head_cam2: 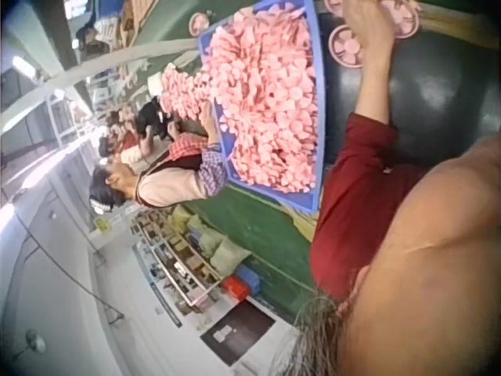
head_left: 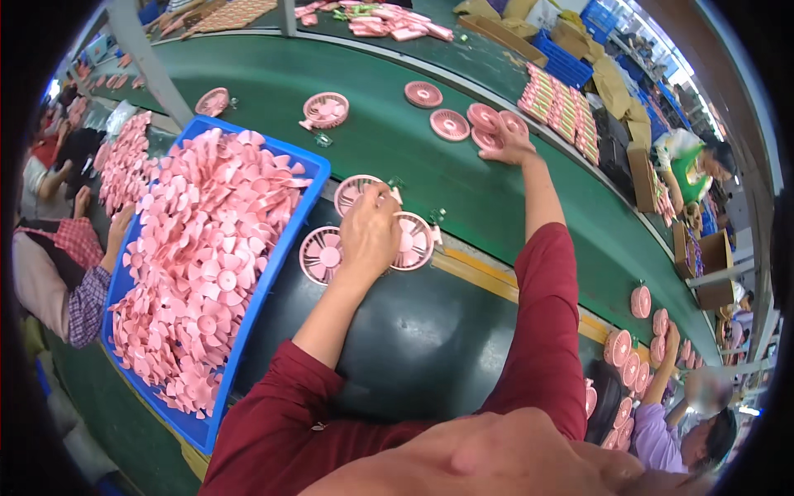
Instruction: The person assembles handheld fans by taking fan casings and grilles, fitting components together, and pressing the fan covers closed by hand before placing them on the conveyor belt.
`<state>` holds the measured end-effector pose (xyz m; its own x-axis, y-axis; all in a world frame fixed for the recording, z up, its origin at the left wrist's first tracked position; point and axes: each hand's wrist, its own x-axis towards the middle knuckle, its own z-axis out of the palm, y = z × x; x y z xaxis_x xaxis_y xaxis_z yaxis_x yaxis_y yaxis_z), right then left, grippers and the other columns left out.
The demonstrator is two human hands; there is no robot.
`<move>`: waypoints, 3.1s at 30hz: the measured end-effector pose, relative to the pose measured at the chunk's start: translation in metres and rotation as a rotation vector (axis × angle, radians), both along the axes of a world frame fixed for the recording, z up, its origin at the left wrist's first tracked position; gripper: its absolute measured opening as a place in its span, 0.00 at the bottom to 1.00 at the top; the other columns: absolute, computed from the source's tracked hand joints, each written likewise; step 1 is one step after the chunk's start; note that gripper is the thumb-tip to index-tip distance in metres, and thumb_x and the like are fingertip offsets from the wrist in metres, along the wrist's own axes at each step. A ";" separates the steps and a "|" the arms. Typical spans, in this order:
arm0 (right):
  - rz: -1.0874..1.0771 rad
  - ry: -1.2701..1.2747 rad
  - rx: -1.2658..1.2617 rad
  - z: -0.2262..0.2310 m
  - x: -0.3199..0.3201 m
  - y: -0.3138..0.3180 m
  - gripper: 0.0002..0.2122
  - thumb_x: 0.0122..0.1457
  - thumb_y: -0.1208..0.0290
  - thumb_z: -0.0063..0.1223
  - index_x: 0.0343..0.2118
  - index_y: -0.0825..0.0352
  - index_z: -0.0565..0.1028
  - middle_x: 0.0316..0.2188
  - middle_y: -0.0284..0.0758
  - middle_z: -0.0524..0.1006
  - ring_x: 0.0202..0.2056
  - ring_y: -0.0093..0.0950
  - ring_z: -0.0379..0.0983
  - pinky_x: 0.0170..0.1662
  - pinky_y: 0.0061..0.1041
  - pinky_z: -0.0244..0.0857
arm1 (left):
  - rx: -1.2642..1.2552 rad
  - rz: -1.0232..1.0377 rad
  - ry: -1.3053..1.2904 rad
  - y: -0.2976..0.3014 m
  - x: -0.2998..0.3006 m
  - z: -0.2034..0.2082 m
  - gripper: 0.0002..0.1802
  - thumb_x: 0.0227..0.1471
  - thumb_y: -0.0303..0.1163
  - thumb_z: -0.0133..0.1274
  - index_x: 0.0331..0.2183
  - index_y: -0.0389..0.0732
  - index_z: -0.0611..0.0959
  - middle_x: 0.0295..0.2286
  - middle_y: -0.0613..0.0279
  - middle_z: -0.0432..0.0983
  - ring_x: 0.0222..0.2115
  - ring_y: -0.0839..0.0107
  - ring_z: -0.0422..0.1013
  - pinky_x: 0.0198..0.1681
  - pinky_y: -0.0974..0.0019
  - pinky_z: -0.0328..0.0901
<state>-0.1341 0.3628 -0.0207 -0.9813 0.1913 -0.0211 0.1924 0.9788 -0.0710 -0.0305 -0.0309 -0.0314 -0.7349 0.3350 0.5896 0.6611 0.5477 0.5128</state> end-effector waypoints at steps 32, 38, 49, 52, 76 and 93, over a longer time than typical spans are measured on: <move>0.410 0.187 -0.256 0.075 0.220 -0.109 0.18 0.50 0.75 0.51 0.47 0.57 0.78 0.29 0.44 0.79 0.32 0.45 0.76 0.36 0.41 0.68 | -0.056 -0.017 0.008 0.008 0.001 0.002 0.09 0.41 0.21 0.54 0.31 0.36 0.82 0.41 0.52 0.73 0.39 0.51 0.73 0.42 0.53 0.69; 0.624 -0.167 -0.430 0.086 0.247 -0.159 0.18 0.51 0.74 0.58 0.47 0.61 0.77 0.38 0.40 0.81 0.36 0.41 0.78 0.41 0.35 0.71 | -0.024 -0.023 0.039 -0.002 -0.004 0.000 0.09 0.39 0.20 0.54 0.29 0.35 0.81 0.41 0.50 0.73 0.37 0.53 0.74 0.41 0.54 0.69; 0.220 0.462 0.007 0.001 -0.009 -0.062 0.31 0.49 0.46 0.62 0.52 0.60 0.73 0.48 0.43 0.75 0.49 0.45 0.70 0.53 0.43 0.63 | -0.029 -0.058 0.055 0.018 0.005 0.006 0.09 0.43 0.20 0.52 0.31 0.34 0.82 0.41 0.50 0.73 0.37 0.51 0.74 0.39 0.53 0.69; -0.071 0.284 -0.042 -0.005 -0.027 -0.117 0.36 0.47 0.41 0.61 0.57 0.55 0.69 0.55 0.44 0.69 0.56 0.48 0.64 0.57 0.48 0.58 | -0.081 -0.015 0.030 -0.002 0.004 0.005 0.07 0.45 0.21 0.53 0.30 0.34 0.82 0.41 0.49 0.73 0.36 0.52 0.74 0.39 0.55 0.69; 0.164 0.148 -0.518 0.053 0.303 -0.180 0.11 0.49 0.63 0.62 0.26 0.66 0.74 0.29 0.42 0.78 0.37 0.41 0.75 0.40 0.37 0.67 | -0.162 -0.020 -0.113 -0.012 0.009 0.054 0.07 0.59 0.32 0.48 0.36 0.40 0.74 0.28 0.45 0.78 0.32 0.45 0.74 0.33 0.47 0.65; 0.008 0.893 -1.255 0.048 0.263 -0.218 0.19 0.57 0.76 0.56 0.52 0.69 0.69 0.39 0.37 0.80 0.41 0.21 0.76 0.45 0.24 0.71 | 0.698 -0.909 -1.316 0.019 0.039 0.035 0.27 0.57 0.32 0.51 0.56 0.38 0.64 0.49 0.52 0.71 0.50 0.61 0.71 0.51 0.51 0.71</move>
<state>0.1287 0.1451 0.0274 -0.7622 0.4954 0.4167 -0.3647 0.2033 -0.9087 0.0087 -0.0120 0.0037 -0.5391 0.8422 0.0056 -0.4097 -0.2681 0.8720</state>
